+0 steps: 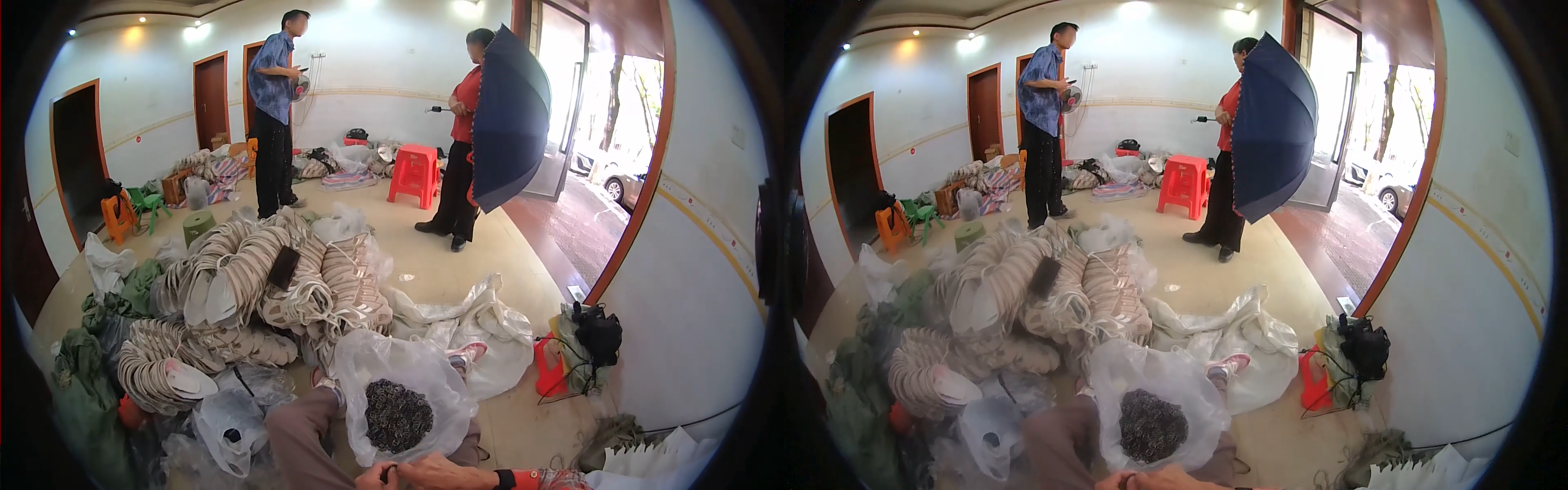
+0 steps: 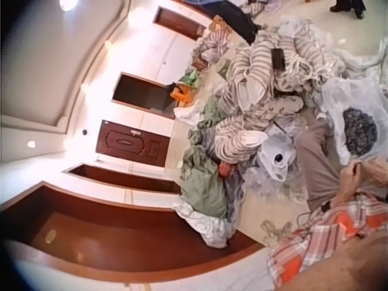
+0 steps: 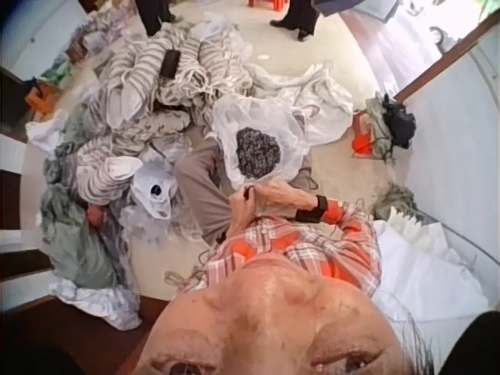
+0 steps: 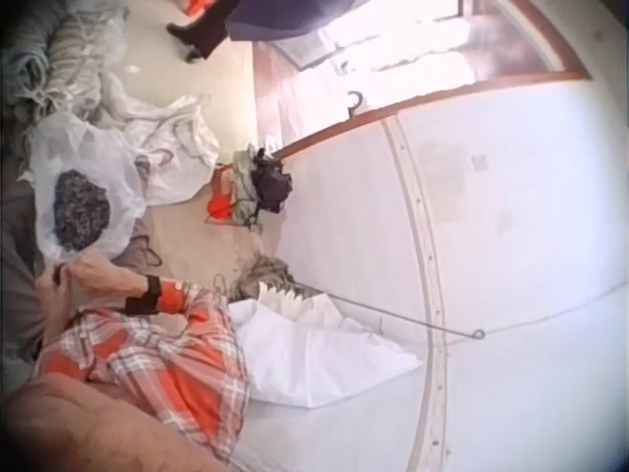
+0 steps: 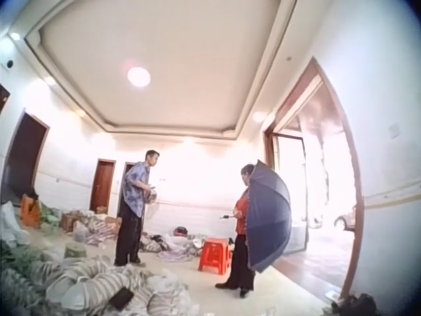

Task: The recorder is sorting small black plastic shoe components from a large bag while sitting on the floor.

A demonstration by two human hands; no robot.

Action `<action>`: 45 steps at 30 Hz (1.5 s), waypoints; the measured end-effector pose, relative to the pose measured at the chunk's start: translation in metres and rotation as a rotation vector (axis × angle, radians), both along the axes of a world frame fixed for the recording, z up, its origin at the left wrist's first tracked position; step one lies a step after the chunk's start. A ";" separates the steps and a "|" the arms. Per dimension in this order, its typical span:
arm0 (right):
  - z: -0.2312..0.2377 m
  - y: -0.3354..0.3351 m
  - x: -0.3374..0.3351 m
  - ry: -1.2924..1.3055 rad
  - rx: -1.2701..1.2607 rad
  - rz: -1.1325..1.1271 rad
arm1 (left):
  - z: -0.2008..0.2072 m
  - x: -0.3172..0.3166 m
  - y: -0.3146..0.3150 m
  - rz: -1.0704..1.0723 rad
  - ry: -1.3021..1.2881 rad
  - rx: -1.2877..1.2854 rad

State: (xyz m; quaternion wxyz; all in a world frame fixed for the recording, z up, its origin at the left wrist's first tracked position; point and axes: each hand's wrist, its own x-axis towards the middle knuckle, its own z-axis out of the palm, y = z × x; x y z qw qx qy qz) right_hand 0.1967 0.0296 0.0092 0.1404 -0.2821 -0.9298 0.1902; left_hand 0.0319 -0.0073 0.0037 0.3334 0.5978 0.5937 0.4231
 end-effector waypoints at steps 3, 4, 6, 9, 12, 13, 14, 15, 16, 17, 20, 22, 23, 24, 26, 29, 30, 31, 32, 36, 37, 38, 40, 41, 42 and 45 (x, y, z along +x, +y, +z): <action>0.005 -0.001 -0.002 -0.020 0.009 0.004 | -0.006 -0.002 0.000 -0.027 -0.038 -0.034; 0.010 0.008 -0.004 -0.026 0.012 0.005 | -0.006 -0.002 0.000 -0.024 -0.041 -0.030; 0.014 0.008 0.002 -0.043 0.018 0.006 | -0.003 0.000 -0.001 -0.048 -0.072 -0.067; 0.010 0.004 -0.004 -0.064 0.029 0.001 | 0.013 -0.008 0.002 -0.121 -0.167 -0.145; 0.018 0.006 0.007 -0.075 0.032 -0.008 | 0.015 -0.010 0.002 -0.085 -0.191 -0.225; 0.012 0.002 0.001 -0.078 0.030 -0.011 | 0.014 -0.010 0.001 -0.086 -0.190 -0.227; 0.020 0.008 -0.013 -0.082 0.026 -0.014 | 0.011 -0.008 -0.001 -0.055 -0.152 -0.241; 0.028 0.005 0.001 -0.086 0.024 -0.017 | 0.009 -0.006 -0.002 -0.026 -0.112 -0.254; 0.026 0.012 -0.023 -0.089 0.020 -0.021 | 0.006 -0.006 -0.004 -0.027 -0.113 -0.257; 0.025 0.009 -0.018 -0.095 0.016 -0.024 | 0.002 -0.006 -0.007 -0.022 -0.140 -0.228; 0.023 -0.002 -0.006 -0.108 -0.003 -0.033 | -0.003 -0.005 -0.013 -0.026 -0.155 -0.133; 0.028 -0.004 0.002 -0.112 -0.018 -0.038 | -0.001 -0.004 -0.014 -0.036 -0.137 -0.070; 0.030 -0.005 0.006 -0.113 -0.026 -0.043 | 0.000 -0.003 -0.011 -0.040 -0.139 -0.082; 0.031 -0.007 0.008 -0.113 -0.034 -0.048 | 0.002 -0.003 -0.008 -0.045 -0.140 -0.094; 0.036 -0.004 -0.011 -0.111 -0.053 -0.063 | -0.001 -0.003 0.001 -0.087 -0.164 -0.154; 0.034 -0.004 -0.009 -0.133 -0.003 -0.058 | -0.008 -0.003 0.007 -0.131 -0.206 -0.210; 0.035 -0.003 -0.010 -0.085 0.008 -0.043 | -0.007 -0.004 0.008 -0.138 -0.171 -0.173; 0.035 -0.001 -0.010 -0.037 0.021 -0.027 | -0.007 -0.004 0.009 -0.142 -0.136 -0.134; 0.035 -0.002 -0.010 -0.034 0.024 -0.027 | -0.006 -0.005 0.007 -0.142 -0.132 -0.132; 0.031 -0.005 -0.008 0.012 -0.044 -0.114 | -0.002 -0.003 -0.007 -0.099 -0.260 -0.296; 0.030 -0.008 -0.007 0.023 -0.066 -0.132 | -0.002 -0.003 -0.014 -0.083 -0.185 -0.198; 0.029 -0.009 -0.005 0.031 -0.078 -0.143 | -0.004 -0.002 -0.015 -0.070 -0.186 -0.191; 0.027 -0.015 -0.003 0.045 -0.116 -0.165 | -0.008 -0.002 -0.024 -0.109 -0.225 -0.165; 0.024 -0.016 -0.002 0.051 -0.146 -0.176 | -0.007 0.000 -0.024 -0.092 -0.228 -0.174; 0.023 -0.016 -0.002 0.056 -0.183 -0.187 | -0.004 0.002 -0.023 -0.097 -0.222 -0.152; 0.030 -0.010 0.000 0.071 -0.398 -0.244 | -0.007 0.008 -0.006 -0.028 -0.158 -0.070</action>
